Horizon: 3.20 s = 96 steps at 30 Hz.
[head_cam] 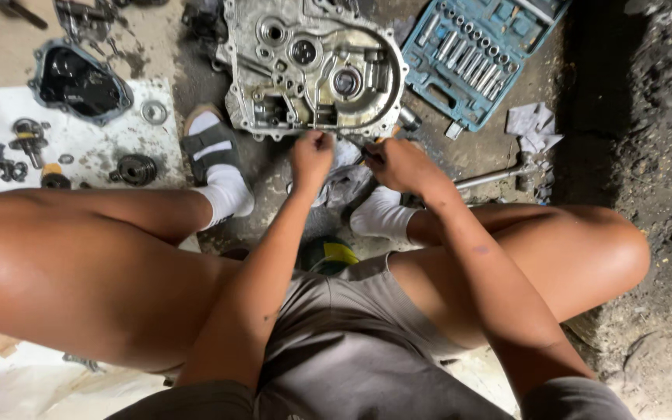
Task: The person sits on the floor and uses a hammer and punch to remove a pin from a disassembled engine casing. They repeatedly strike the punch to drive the pin out, then remove the pin by hand.
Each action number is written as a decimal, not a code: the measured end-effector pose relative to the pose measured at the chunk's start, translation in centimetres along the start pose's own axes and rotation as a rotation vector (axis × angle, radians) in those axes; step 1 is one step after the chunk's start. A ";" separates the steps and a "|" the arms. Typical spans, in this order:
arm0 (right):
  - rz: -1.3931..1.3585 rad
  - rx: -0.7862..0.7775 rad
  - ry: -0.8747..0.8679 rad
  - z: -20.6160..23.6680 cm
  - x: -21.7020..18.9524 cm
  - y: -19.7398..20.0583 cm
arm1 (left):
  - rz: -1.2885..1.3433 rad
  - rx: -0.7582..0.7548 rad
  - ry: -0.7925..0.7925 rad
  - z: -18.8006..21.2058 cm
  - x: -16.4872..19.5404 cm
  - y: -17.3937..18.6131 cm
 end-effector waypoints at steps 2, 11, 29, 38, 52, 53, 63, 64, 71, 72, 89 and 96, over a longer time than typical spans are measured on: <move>-0.084 -0.020 0.043 0.1 -0.3 -0.4 | 0.518 -0.211 0.235 0.7 0.0 -1.9; -0.192 0.011 0.083 0.6 0.0 -1.2 | 1.237 -0.109 0.068 0.0 0.7 -7.3; -0.247 -0.008 0.111 0.5 2.8 0.2 | 1.330 -0.231 0.088 0.4 1.1 -8.1; -0.244 -0.040 0.148 -1.8 4.1 0.8 | 1.251 -0.025 0.070 0.1 2.7 -8.2; -0.327 0.136 0.185 -0.4 0.7 -4.1 | 1.111 0.082 0.041 1.4 1.7 -7.2; -0.375 0.127 0.210 -0.5 0.9 -4.0 | 1.144 0.089 0.033 1.3 1.7 -7.3; -0.374 0.003 0.182 -2.2 0.5 -4.0 | 1.055 0.378 0.023 0.5 0.2 -6.9; -0.346 0.028 0.194 -2.2 0.2 -3.9 | 1.044 0.304 0.031 0.5 0.0 -6.5; -0.278 0.054 0.134 1.3 1.2 -2.0 | 0.919 0.072 0.133 2.1 -0.7 -6.3; -0.282 0.059 0.134 1.8 1.7 -1.3 | 0.919 0.053 0.155 2.1 -0.8 -6.2; -0.151 0.255 -0.032 4.7 0.3 3.8 | -1.091 -0.218 -0.606 -3.9 -3.1 4.0; -0.104 0.266 -0.039 4.7 -0.2 3.9 | -1.219 -0.273 -0.733 -4.8 -3.9 5.2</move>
Point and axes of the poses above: each hand's wrist, its own z-axis away from the middle knuckle, its own y-axis out of the back of the hand, x = y × z, the point moved 1 cm from there along -z, towards the middle knuckle, and after that the axes turned 14 degrees about -x, right-handed, at the moved point
